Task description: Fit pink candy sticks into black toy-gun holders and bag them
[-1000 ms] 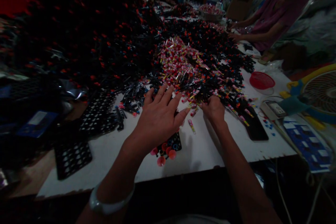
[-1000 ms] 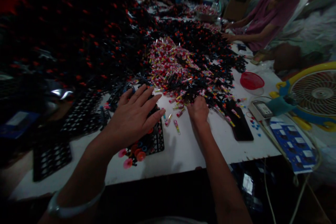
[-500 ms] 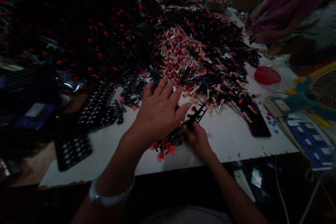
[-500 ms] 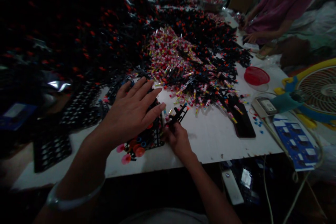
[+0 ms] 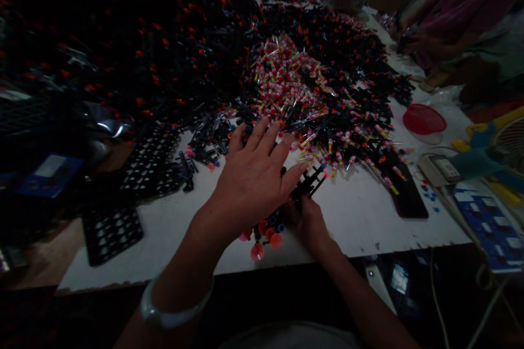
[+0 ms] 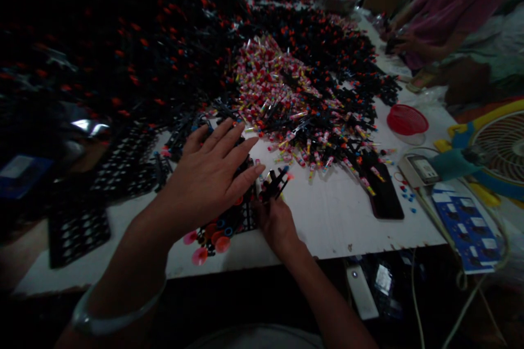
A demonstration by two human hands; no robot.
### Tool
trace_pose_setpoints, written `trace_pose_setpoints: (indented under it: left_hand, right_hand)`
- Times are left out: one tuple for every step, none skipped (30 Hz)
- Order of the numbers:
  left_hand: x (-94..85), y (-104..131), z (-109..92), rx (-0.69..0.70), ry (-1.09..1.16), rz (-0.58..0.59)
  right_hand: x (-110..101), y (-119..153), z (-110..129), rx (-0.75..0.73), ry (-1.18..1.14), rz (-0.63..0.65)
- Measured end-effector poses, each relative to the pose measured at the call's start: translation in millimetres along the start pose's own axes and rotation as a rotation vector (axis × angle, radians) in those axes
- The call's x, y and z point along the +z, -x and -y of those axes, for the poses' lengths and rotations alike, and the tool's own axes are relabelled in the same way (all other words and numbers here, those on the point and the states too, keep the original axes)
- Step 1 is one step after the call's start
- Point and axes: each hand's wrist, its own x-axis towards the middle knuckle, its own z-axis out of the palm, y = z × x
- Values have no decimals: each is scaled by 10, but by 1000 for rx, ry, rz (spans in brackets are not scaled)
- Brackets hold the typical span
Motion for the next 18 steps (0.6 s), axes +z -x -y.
trace_pose_setpoints:
  left_hand:
    - [0, -2, -1, -1, 3, 2]
    - [0, -5, -1, -1, 6, 2]
    - [1, -7, 0, 0, 8, -3]
    - [1, -8, 2, 0, 9, -8]
    - [1, -9, 4, 1, 8, -12]
    - [-1, -10, 6, 0, 5, -14]
    - [-4, -9, 8, 0, 2, -13]
    - [-6, -8, 10, 1, -2, -10]
    - [-8, -7, 11, 2, -7, -7]
    - [-9, -6, 11, 4, -13, -6]
    - [-8, -5, 11, 8, -22, -8]
    - [-4, -6, 10, 11, -32, -11]
    - [1, -7, 9, 15, -44, -14]
    - [8, -8, 8, 16, -56, -16]
    - [14, -9, 8, 16, -65, -20]
    - [20, -9, 9, 15, -71, -25]
    - [24, -7, 11, 15, -73, -32]
    - [25, -4, 13, 15, -72, -41]
  right_hand:
    - [40, 32, 36, -10, 81, -3]
    - [79, 65, 68, -12, 153, -8]
    - [110, 92, 93, -8, 207, -11]
    - [124, 109, 106, -5, 238, -7]
    - [113, 110, 109, -15, 241, 4]
    - [73, 92, 104, -43, 214, 29]
    - [6, 52, 92, -81, 164, 70]
    - [-84, -11, 80, -118, 108, 108]
    - [-187, -98, 70, -139, 54, 130]
    - [-293, -209, 68, -133, 10, 124]
    - [-390, -342, 73, -92, -14, 86]
    - [-471, -493, 87, -21, -10, 18]
    - [-530, -657, 107, 61, 27, -60]
    - [-567, -827, 130, 139, 110, -131]
    - [-586, -995, 153, 203, 235, -184]
    - [-591, -1150, 172, 259, 370, -223]
    - [-589, -1286, 183, 299, 483, -235]
    - [-587, -1394, 185, 323, 561, -233]
